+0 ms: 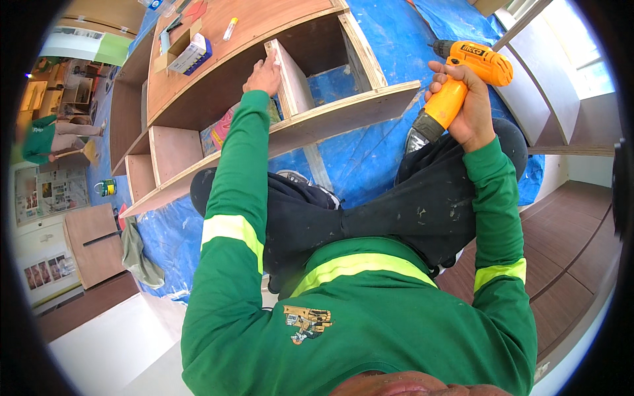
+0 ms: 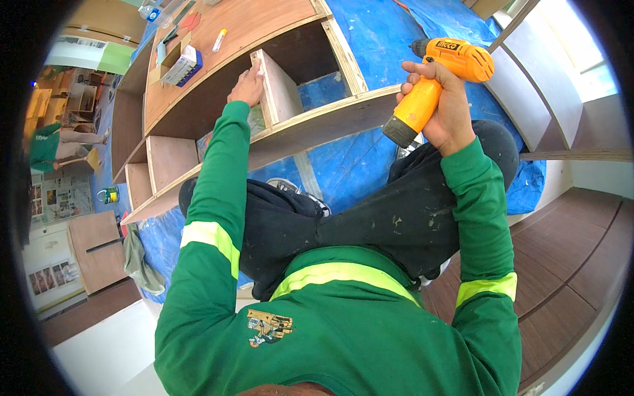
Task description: The person sits on the floor and uses a cordless drill to fasten screws into wooden shelves and dividers of a cabinet. They align the wooden pieces and drive screws to secure the structure.
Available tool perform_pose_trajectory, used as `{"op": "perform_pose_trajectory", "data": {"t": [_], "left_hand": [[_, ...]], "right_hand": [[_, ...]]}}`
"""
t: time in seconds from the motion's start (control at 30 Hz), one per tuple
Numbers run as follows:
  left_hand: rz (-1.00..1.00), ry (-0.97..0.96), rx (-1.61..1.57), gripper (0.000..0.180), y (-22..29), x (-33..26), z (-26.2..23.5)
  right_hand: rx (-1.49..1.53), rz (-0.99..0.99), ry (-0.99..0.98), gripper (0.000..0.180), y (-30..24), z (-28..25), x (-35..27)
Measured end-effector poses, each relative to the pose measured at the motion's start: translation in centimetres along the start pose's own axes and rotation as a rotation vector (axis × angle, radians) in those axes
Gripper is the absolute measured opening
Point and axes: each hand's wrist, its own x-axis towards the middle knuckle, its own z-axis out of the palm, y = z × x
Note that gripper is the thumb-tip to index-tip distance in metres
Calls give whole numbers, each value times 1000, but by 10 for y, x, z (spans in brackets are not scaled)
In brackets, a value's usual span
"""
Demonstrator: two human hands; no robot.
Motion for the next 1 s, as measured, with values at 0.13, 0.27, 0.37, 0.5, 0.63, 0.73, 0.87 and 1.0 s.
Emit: {"op": "perform_pose_trajectory", "data": {"t": [0.13,0.27,0.37,0.5,0.63,0.73,0.87,1.0], "left_hand": [[-42,-72,30,59,2,17,-7],[-95,-80,8,62,25,11,-5],[-107,-52,-45,64,25,6,-1],[-104,-71,-88,67,26,-20,3],[26,-129,-87,71,28,-59,-6],[94,-243,31,75,26,-95,-19],[107,-309,15,72,34,-148,-28],[115,-340,-32,72,31,-154,-36]], "right_hand": [[-1,-12,8,36,0,0,-1],[28,-13,17,36,-3,-2,-3],[35,-7,2,37,-3,-2,-2],[41,-3,-4,37,-2,-1,-2],[17,-15,10,38,-3,-6,-6],[30,-9,46,39,-4,-13,-7],[4,-15,57,38,-7,-10,-12],[2,-29,54,36,-6,-6,-11]]}}
